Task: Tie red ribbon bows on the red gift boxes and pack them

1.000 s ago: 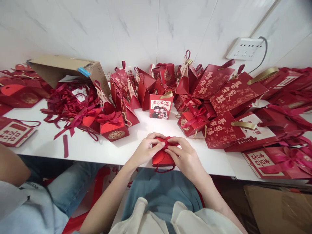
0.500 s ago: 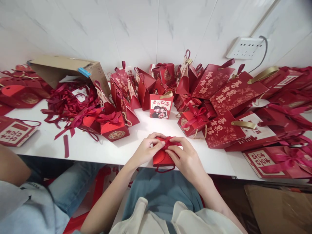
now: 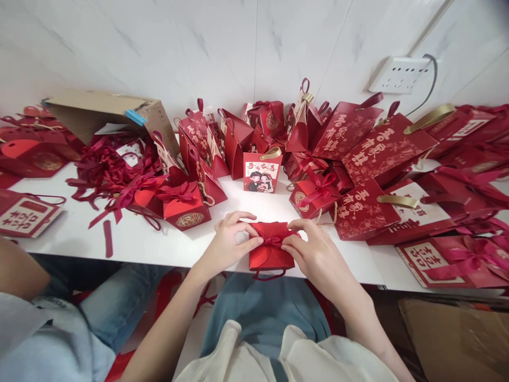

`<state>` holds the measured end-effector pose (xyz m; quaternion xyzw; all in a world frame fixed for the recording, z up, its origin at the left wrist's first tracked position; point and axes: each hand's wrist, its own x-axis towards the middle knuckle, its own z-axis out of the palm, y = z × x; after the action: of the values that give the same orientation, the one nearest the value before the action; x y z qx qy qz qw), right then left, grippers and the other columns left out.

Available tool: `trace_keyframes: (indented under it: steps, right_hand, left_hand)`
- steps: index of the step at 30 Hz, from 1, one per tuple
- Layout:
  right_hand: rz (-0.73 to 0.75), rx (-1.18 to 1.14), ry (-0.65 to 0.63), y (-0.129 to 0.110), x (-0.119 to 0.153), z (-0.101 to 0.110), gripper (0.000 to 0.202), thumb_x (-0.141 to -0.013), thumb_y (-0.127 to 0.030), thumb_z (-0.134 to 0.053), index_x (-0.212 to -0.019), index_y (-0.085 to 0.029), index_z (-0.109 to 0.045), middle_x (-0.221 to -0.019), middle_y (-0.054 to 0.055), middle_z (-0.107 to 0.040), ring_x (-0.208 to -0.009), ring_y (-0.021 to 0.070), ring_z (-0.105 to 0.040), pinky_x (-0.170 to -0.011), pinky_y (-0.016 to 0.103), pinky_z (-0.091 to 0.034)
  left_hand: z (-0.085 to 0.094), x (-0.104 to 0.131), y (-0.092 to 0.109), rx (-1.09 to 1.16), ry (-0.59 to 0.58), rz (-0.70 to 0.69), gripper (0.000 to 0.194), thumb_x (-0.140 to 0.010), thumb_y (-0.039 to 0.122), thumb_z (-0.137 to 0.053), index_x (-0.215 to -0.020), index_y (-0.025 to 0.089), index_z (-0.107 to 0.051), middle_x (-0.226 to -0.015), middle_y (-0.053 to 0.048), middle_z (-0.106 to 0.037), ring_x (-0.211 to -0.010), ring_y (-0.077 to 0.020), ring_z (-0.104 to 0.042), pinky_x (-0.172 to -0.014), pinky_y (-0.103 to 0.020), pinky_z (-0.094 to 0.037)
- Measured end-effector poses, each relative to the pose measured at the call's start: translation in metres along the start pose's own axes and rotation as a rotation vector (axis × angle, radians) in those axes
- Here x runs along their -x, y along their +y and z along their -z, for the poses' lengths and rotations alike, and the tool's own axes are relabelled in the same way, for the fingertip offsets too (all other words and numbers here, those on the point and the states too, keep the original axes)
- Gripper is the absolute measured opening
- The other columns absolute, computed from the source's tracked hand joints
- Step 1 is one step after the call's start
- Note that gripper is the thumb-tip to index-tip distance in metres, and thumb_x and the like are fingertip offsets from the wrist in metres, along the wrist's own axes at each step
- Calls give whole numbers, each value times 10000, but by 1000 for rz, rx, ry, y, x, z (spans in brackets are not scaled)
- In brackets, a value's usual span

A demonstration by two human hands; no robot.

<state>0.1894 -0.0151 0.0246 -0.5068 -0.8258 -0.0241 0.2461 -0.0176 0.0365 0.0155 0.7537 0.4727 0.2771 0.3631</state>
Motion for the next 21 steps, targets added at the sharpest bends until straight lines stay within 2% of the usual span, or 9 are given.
trace_keyframes:
  steps: [5, 8, 10, 14, 17, 21]
  right_hand:
    - [-39, 47, 22, 6, 6, 6, 222, -925, -200, -440, -805, -175, -625, -979, 126, -574, -833, 240, -578, -734, 405, -467]
    - [-165, -70, 17, 4, 10, 8, 225, -934, -310, -441, -855, -181, -607, -917, 106, -596, -745, 210, -593, -686, 355, -478]
    - [-288, -177, -2, 0, 13, 7, 264, -937, -381, -419, -851, -190, -579, -804, 70, -609, -650, 181, -586, -605, 304, -470]
    - [-487, -311, -80, -13, 14, 0, 314, -914, -459, -420, -738, -214, -506, -573, -9, -545, -478, 142, -507, -466, 246, -383]
    - [-573, -296, -91, -20, 10, -7, 321, -870, -492, -473, -694, -224, -470, -501, -44, -465, -410, 127, -422, -443, 242, -336]
    - [-606, -346, -102, -22, 4, -13, 247, -819, -427, -544, -698, -225, -468, -484, -67, -412, -405, 114, -371, -446, 237, -315]
  left_hand:
    - [-5, 14, 7, -161, 130, 27, 109, -791, 293, -618, -713, 221, -644, -1097, -46, -578, -1120, -257, -471, -978, -456, -270]
    - [-11, 21, 11, -223, 217, 56, 109, -798, 289, -594, -724, 222, -638, -1083, -56, -556, -1111, -267, -457, -932, -443, -293]
    - [-14, 24, 14, -245, 258, 74, 110, -793, 302, -588, -734, 223, -637, -1025, -58, -554, -1058, -263, -470, -889, -421, -318]
    - [-18, 26, 16, -94, 197, 126, 170, -819, 335, -534, -720, 203, -576, -813, -20, -532, -796, -177, -514, -725, -309, -384]
    - [-20, 25, 15, 95, 128, 242, 241, -838, 385, -498, -683, 201, -491, -659, 27, -484, -610, -124, -461, -573, -246, -355]
    - [-23, 22, 8, 257, 96, 305, 287, -826, 413, -514, -653, 194, -449, -592, 52, -441, -576, -102, -427, -567, -226, -342]
